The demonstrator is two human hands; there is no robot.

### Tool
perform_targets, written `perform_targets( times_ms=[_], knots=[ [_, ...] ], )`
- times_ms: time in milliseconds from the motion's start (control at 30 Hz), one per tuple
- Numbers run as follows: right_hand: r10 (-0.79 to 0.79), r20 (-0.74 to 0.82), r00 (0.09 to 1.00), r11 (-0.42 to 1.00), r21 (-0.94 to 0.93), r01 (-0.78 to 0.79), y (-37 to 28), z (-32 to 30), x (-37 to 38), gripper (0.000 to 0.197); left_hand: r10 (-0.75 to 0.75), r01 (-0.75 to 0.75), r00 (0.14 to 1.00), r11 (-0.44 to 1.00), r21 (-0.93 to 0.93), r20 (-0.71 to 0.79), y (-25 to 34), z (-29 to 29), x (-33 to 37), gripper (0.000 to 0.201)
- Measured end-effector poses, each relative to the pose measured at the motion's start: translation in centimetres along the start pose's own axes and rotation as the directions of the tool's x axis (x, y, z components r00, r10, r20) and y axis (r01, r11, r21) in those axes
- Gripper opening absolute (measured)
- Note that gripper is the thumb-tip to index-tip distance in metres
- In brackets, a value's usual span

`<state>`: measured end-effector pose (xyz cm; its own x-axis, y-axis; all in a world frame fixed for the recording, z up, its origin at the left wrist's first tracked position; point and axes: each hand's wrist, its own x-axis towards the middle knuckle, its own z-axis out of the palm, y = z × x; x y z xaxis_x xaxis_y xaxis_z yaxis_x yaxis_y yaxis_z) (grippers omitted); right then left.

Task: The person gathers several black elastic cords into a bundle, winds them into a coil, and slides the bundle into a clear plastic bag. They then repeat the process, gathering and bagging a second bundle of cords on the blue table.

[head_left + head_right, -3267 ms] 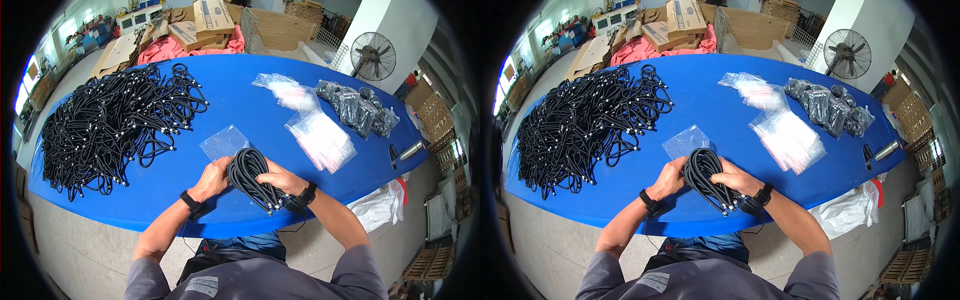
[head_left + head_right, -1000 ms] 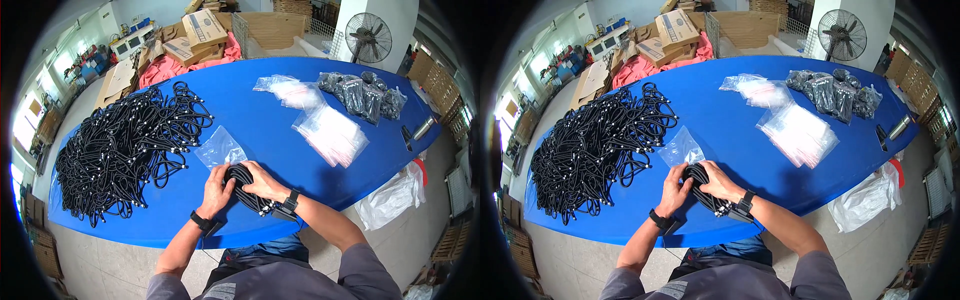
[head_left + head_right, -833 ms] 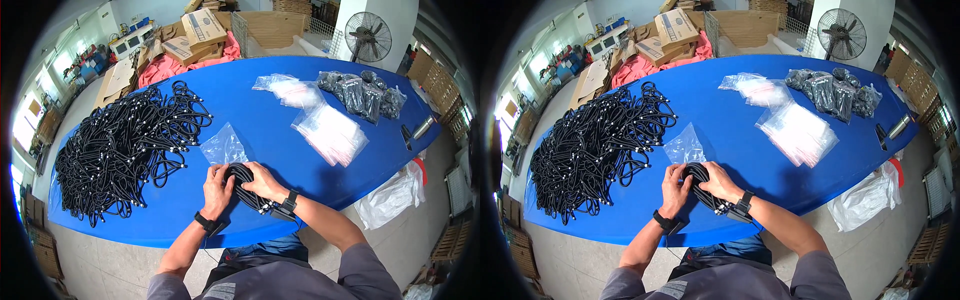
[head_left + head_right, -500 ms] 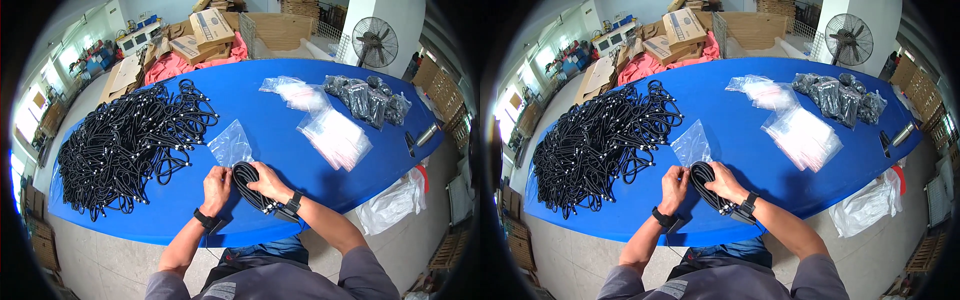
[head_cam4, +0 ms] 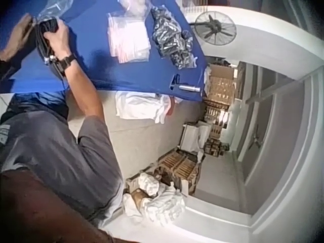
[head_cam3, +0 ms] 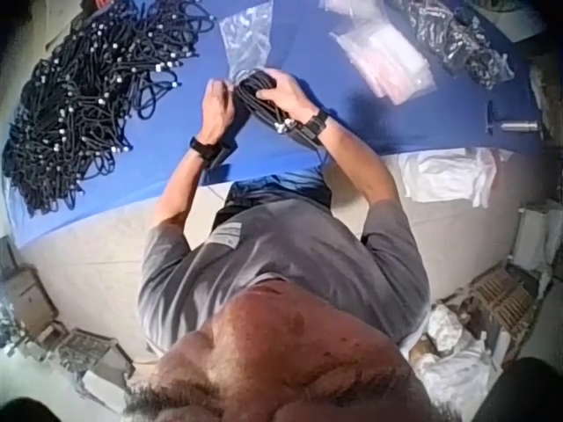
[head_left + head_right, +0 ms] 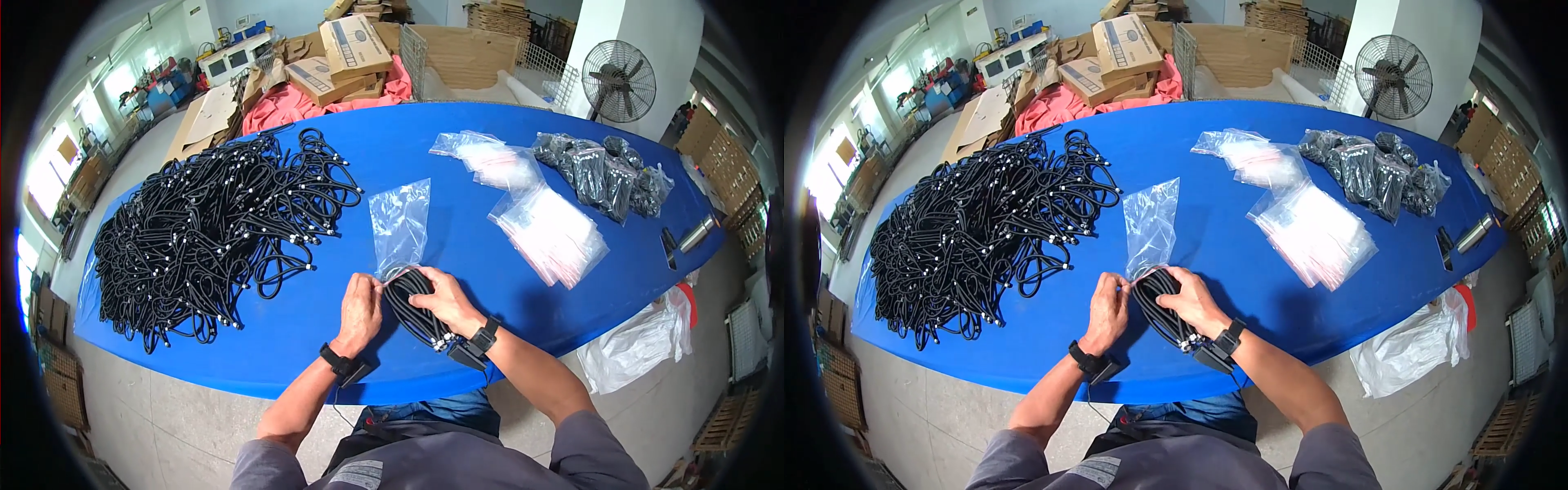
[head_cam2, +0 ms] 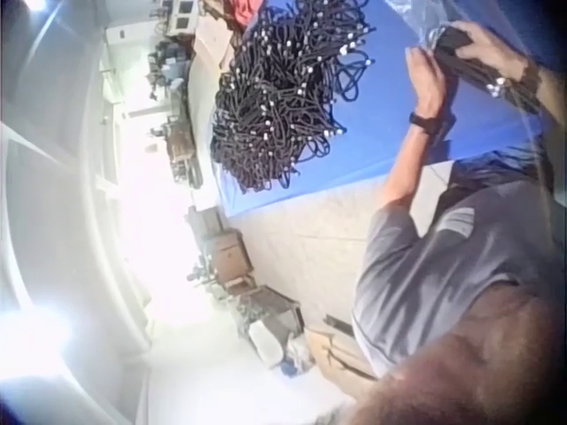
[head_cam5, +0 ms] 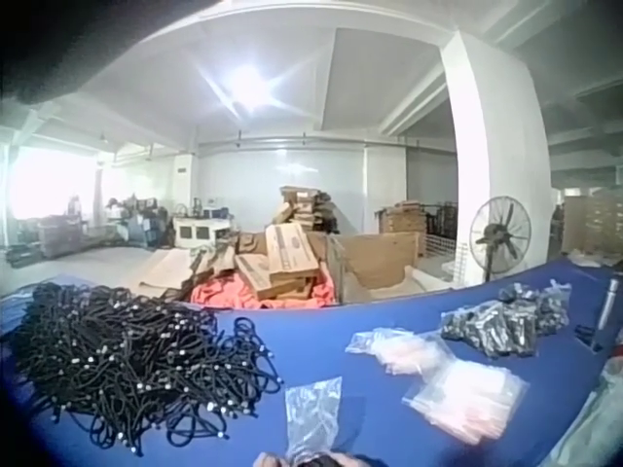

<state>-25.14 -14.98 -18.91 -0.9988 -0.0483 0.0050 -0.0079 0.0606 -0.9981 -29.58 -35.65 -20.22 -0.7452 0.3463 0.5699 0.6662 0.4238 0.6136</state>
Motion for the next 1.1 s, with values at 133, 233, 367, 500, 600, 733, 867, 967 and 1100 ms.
perform_targets(
  times_ms=[133,233,367,500,600,733,867,967,1100],
  knots=[
    [0.078,0.047,0.996,0.962,0.258,-0.088,-1.6,-0.4,-0.3,0.047,-0.049,0.05,0.998,0.998,-0.044,0.031,1.1,0.3,-0.5,0.008],
    [0.056,0.118,0.991,0.94,0.329,-0.092,-2.3,-0.5,-0.9,0.045,0.031,-0.031,1.0,0.996,-0.079,0.005,0.3,-0.1,0.1,0.011],
    [0.028,0.097,0.995,0.936,0.346,-0.06,-3.0,-0.9,-1.2,0.047,0.021,-0.021,1.0,0.982,-0.188,-0.002,0.6,-0.5,0.0,0.012],
    [0.028,0.145,0.989,0.947,0.313,-0.073,-3.8,-1.0,-1.8,0.044,0.108,-0.108,0.994,0.99,-0.094,-0.003,-0.6,-1.5,1.7,0.01],
    [0.01,0.118,0.993,0.948,0.314,-0.047,-4.5,-0.4,-2.0,0.045,0.011,-0.012,0.999,0.999,-0.05,-0.039,-1.3,-1.1,1.9,0.008],
    [-0.008,0.115,0.993,0.943,0.333,-0.031,-5.0,0.3,-2.1,0.046,-0.313,0.289,0.944,0.937,-0.197,-0.101,-2.1,0.0,1.6,0.006],
    [-0.044,0.128,0.991,0.935,0.354,-0.004,-4.8,-0.2,-1.0,0.048,-0.374,0.35,0.927,0.882,-0.315,-0.016,-1.6,0.5,0.8,0.005],
    [-0.06,0.096,0.994,0.943,0.331,0.025,-4.6,-0.1,-1.2,0.047,-0.376,0.406,0.913,0.865,-0.294,0.155,-0.7,0.3,0.6,0.004],
    [0.019,0.093,0.996,0.94,0.337,-0.049,-4.0,-1.1,-1.6,0.045,-0.55,0.546,0.805,0.542,-0.639,0.222,-0.2,-1.2,0.9,0.005]
  ],
)
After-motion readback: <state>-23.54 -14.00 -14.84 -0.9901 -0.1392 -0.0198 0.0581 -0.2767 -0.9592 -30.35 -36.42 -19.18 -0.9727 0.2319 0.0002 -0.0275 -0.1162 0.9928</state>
